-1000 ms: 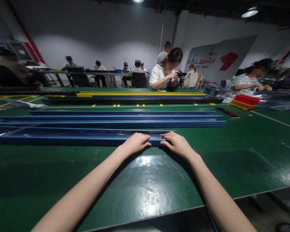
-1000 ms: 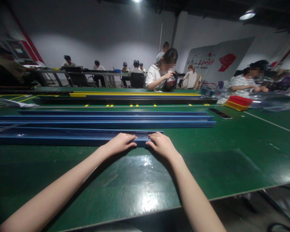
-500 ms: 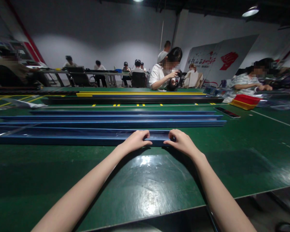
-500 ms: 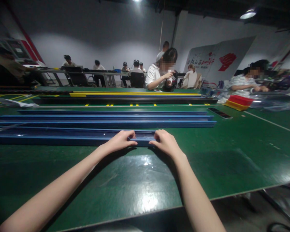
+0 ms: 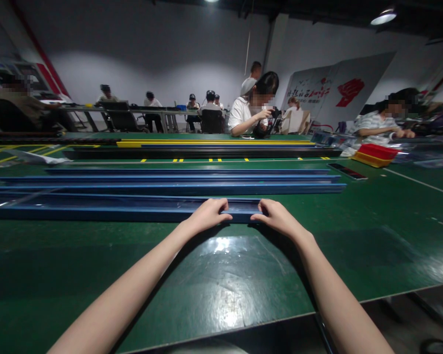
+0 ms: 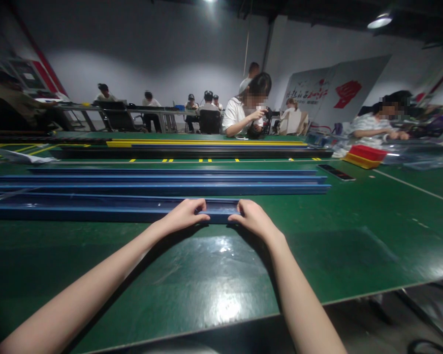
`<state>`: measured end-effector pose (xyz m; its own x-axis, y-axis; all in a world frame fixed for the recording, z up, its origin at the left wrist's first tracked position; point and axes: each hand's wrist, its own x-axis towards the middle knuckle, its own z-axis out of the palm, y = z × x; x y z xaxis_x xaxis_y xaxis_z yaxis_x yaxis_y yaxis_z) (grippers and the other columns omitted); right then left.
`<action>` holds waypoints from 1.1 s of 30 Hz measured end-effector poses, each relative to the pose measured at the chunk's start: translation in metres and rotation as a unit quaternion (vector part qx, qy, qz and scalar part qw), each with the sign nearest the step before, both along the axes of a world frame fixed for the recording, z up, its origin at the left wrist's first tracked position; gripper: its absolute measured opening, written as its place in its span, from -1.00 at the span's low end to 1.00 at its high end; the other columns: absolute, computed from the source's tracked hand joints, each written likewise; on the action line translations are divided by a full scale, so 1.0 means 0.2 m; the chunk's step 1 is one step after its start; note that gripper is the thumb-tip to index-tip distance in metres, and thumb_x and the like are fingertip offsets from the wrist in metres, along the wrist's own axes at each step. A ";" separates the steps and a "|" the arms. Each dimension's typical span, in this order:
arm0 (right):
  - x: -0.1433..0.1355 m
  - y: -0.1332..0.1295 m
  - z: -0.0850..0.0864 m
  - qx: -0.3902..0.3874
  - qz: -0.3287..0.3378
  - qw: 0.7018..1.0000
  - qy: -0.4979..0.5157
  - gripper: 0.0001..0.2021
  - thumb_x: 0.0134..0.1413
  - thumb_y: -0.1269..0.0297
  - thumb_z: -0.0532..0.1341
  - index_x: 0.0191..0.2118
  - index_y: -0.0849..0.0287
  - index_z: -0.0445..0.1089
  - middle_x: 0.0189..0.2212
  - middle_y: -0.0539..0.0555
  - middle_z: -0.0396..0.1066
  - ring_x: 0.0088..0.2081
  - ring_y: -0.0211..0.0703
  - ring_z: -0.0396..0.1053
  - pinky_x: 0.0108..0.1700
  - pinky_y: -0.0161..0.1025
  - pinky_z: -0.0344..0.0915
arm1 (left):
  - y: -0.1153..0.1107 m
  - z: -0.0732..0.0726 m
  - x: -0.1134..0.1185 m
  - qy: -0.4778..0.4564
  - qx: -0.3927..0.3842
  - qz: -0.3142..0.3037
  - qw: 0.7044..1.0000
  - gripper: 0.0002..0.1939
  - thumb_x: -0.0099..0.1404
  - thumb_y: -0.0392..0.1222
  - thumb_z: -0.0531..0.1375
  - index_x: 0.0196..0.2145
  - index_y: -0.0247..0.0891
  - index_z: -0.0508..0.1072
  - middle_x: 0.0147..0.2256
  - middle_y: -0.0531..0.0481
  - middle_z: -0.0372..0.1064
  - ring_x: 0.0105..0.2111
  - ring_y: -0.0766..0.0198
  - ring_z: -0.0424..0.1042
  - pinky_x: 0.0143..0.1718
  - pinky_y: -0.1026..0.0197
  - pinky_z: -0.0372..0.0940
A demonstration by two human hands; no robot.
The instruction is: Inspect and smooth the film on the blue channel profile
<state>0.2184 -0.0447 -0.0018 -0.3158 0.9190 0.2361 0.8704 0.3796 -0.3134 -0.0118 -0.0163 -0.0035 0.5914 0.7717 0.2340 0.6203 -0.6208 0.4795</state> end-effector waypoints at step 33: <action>-0.06 -0.01 -0.02 0.038 0.035 0.997 -0.049 -0.94 -0.03 0.38 0.09 -0.35 0.17 0.20 -0.39 0.07 0.31 -0.35 -0.17 0.18 -0.31 -0.28 0.07 | 0.01 -0.01 0.01 0.032 0.020 0.011 0.999 -0.82 0.12 -0.11 0.19 -0.44 -0.27 0.30 -0.49 0.08 0.32 -0.46 0.30 0.29 -0.45 0.32 0.07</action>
